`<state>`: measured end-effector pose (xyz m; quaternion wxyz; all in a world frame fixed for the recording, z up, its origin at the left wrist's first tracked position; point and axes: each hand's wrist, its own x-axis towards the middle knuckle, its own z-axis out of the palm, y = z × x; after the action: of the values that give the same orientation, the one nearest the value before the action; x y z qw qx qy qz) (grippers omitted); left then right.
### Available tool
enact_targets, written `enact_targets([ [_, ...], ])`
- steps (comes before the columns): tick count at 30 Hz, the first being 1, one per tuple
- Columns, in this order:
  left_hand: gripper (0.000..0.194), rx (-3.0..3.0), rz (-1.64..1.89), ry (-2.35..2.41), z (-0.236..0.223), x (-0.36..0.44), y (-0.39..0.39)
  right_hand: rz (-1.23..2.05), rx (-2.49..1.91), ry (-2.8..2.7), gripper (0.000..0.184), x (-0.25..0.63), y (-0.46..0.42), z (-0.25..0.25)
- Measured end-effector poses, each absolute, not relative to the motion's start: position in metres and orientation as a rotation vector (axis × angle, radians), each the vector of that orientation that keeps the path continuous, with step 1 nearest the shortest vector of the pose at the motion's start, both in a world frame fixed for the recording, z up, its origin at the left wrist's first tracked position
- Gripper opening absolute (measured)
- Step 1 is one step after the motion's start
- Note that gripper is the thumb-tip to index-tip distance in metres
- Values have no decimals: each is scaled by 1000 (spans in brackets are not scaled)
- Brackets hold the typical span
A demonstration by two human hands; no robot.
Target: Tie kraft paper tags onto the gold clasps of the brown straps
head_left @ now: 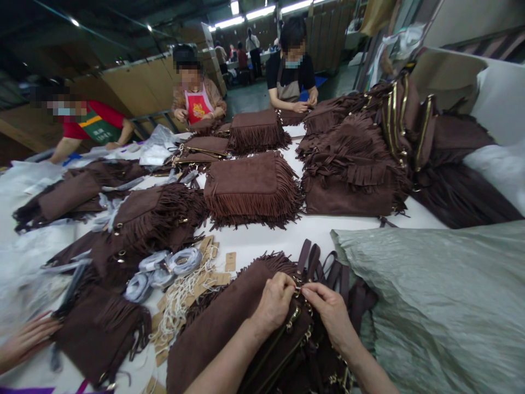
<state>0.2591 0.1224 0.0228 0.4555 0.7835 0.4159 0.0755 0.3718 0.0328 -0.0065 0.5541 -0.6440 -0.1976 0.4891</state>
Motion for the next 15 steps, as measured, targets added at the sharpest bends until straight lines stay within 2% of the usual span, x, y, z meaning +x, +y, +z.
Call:
enact_targets([
  [4, 13, 1934, 186, 1003, 30, 257, 124, 1151, -1567, -437, 28, 374, 30, -3],
  [15, 16, 2201, -264, 1148, 39, 286, 126, 1112, -1576, -401, 28, 378, 24, -14],
])
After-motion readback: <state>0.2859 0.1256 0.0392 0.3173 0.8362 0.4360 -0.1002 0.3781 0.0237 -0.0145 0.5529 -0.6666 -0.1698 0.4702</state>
